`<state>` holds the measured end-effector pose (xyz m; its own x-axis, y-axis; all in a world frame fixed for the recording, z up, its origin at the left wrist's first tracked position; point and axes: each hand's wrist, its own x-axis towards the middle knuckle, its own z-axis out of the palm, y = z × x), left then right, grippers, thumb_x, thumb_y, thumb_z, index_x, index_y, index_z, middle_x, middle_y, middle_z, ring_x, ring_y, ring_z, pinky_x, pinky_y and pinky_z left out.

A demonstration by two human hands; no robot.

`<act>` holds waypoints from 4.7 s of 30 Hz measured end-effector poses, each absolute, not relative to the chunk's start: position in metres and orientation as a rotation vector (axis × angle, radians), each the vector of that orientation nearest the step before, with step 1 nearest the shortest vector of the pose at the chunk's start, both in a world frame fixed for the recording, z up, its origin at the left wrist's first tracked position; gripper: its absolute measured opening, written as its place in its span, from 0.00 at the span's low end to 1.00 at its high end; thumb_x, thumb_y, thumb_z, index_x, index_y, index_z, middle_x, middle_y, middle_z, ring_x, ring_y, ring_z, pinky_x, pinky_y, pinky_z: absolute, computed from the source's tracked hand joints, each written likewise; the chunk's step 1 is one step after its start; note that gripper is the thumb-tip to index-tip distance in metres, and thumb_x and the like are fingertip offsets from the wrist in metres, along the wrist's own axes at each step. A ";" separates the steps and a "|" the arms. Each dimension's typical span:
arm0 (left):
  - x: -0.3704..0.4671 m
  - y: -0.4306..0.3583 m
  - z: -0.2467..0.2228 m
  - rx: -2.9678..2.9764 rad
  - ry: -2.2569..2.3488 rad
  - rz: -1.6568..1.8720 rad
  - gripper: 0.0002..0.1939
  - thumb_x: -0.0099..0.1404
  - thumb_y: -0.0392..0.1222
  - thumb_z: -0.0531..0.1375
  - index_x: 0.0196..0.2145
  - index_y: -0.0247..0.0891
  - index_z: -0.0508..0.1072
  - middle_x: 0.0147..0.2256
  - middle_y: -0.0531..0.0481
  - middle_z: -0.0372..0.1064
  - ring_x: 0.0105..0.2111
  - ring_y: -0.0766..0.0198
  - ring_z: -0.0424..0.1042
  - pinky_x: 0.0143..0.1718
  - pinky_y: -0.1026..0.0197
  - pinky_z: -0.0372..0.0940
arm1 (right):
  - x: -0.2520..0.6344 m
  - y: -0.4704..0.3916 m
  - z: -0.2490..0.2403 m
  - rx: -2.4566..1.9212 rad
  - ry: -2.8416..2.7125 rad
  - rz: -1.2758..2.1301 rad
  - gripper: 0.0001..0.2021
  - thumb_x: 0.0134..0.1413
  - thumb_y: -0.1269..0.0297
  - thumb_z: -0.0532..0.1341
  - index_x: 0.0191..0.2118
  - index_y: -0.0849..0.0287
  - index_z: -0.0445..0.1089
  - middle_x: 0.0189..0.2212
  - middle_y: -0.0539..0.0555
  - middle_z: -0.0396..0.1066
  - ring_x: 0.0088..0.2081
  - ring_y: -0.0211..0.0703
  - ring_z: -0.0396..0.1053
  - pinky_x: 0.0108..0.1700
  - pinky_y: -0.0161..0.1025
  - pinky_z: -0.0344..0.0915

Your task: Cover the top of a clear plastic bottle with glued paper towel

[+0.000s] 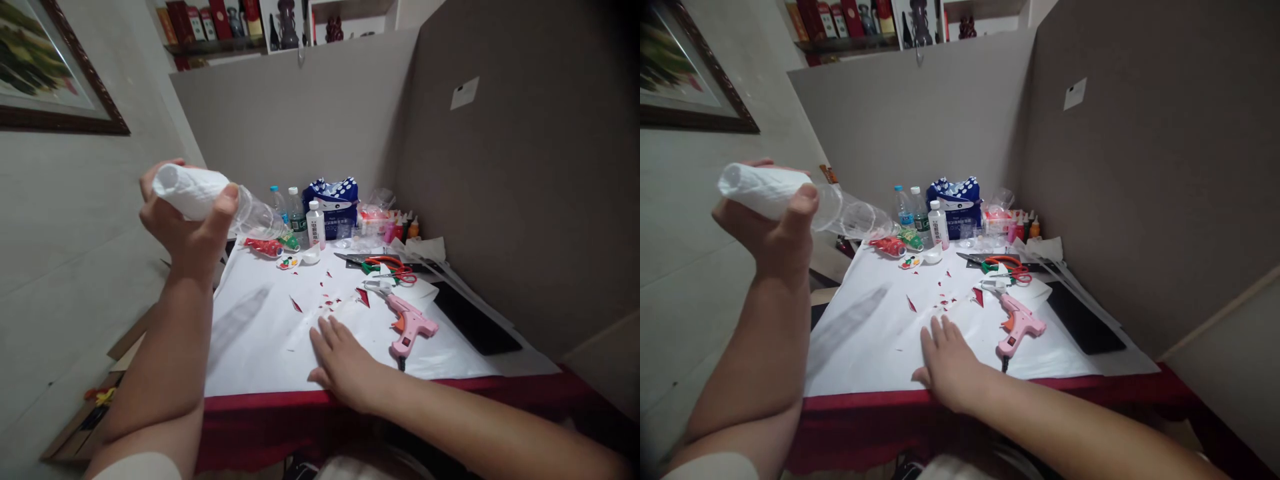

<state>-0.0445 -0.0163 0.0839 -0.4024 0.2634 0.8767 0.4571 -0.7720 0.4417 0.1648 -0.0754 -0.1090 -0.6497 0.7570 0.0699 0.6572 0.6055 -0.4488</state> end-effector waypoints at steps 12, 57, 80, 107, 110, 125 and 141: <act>-0.033 -0.004 0.081 -1.568 -0.613 -2.514 0.03 0.51 0.33 0.64 0.26 0.33 0.72 0.23 0.55 0.67 0.26 0.68 0.68 0.32 0.62 0.65 | 0.144 -0.098 -0.103 -0.664 -2.581 0.705 0.31 0.61 0.55 0.58 0.65 0.64 0.55 0.66 0.66 0.51 0.68 0.53 0.45 0.67 0.47 0.47; -0.013 0.009 0.055 -1.457 -0.986 -3.449 0.10 0.51 0.45 0.62 0.27 0.35 0.70 0.26 0.48 0.70 0.29 0.61 0.70 0.31 0.59 0.66 | 0.203 -0.027 -0.028 -0.678 -0.970 1.479 0.18 0.44 0.65 0.71 0.33 0.55 0.59 0.33 0.50 0.76 0.39 0.39 0.72 0.39 0.36 0.65; 0.012 0.025 0.023 -1.776 -1.666 -3.311 0.26 0.56 0.65 0.60 0.41 0.41 0.73 0.38 0.45 0.72 0.38 0.56 0.73 0.33 0.59 0.67 | 0.235 -0.020 -0.034 -0.829 -1.024 1.238 0.19 0.42 0.61 0.73 0.35 0.53 0.61 0.28 0.51 0.78 0.46 0.50 0.74 0.36 0.36 0.67; -0.053 0.059 0.027 -2.600 -2.400 -2.385 0.16 0.54 0.46 0.64 0.39 0.33 0.78 0.37 0.42 0.78 0.35 0.52 0.78 0.41 0.53 0.71 | 0.273 0.047 -0.031 -0.913 -1.151 1.503 0.18 0.34 0.62 0.75 0.28 0.59 0.66 0.23 0.50 0.74 0.22 0.36 0.70 0.26 0.33 0.67; -0.039 0.060 0.014 -2.842 -2.484 -2.089 0.20 0.52 0.48 0.66 0.39 0.31 0.78 0.39 0.40 0.76 0.37 0.49 0.78 0.45 0.48 0.70 | 0.252 0.049 -0.041 -0.945 -1.331 1.548 0.16 0.36 0.65 0.73 0.27 0.60 0.65 0.19 0.50 0.73 0.20 0.33 0.66 0.24 0.32 0.61; 0.024 0.034 -0.019 -3.352 -2.204 -0.554 0.27 0.58 0.59 0.61 0.46 0.36 0.74 0.42 0.44 0.74 0.43 0.53 0.72 0.42 0.56 0.65 | 0.210 0.053 -0.043 -0.885 -1.583 1.358 0.09 0.47 0.63 0.64 0.31 0.57 0.63 0.20 0.45 0.68 0.24 0.35 0.66 0.30 0.35 0.64; -0.025 0.066 0.003 -2.973 -2.814 -1.533 0.25 0.49 0.51 0.69 0.39 0.37 0.68 0.33 0.47 0.75 0.33 0.57 0.77 0.40 0.55 0.66 | 0.169 0.146 -0.061 -1.047 -2.285 0.526 0.13 0.58 0.64 0.62 0.48 0.61 0.69 0.48 0.57 0.70 0.49 0.48 0.69 0.51 0.51 0.66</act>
<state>-0.0249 0.0659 0.0028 0.2828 0.9148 -0.2882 0.2540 0.2183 0.9422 0.1686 0.1461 -0.0608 -0.5341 0.7785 0.3296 0.5561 0.6171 -0.5567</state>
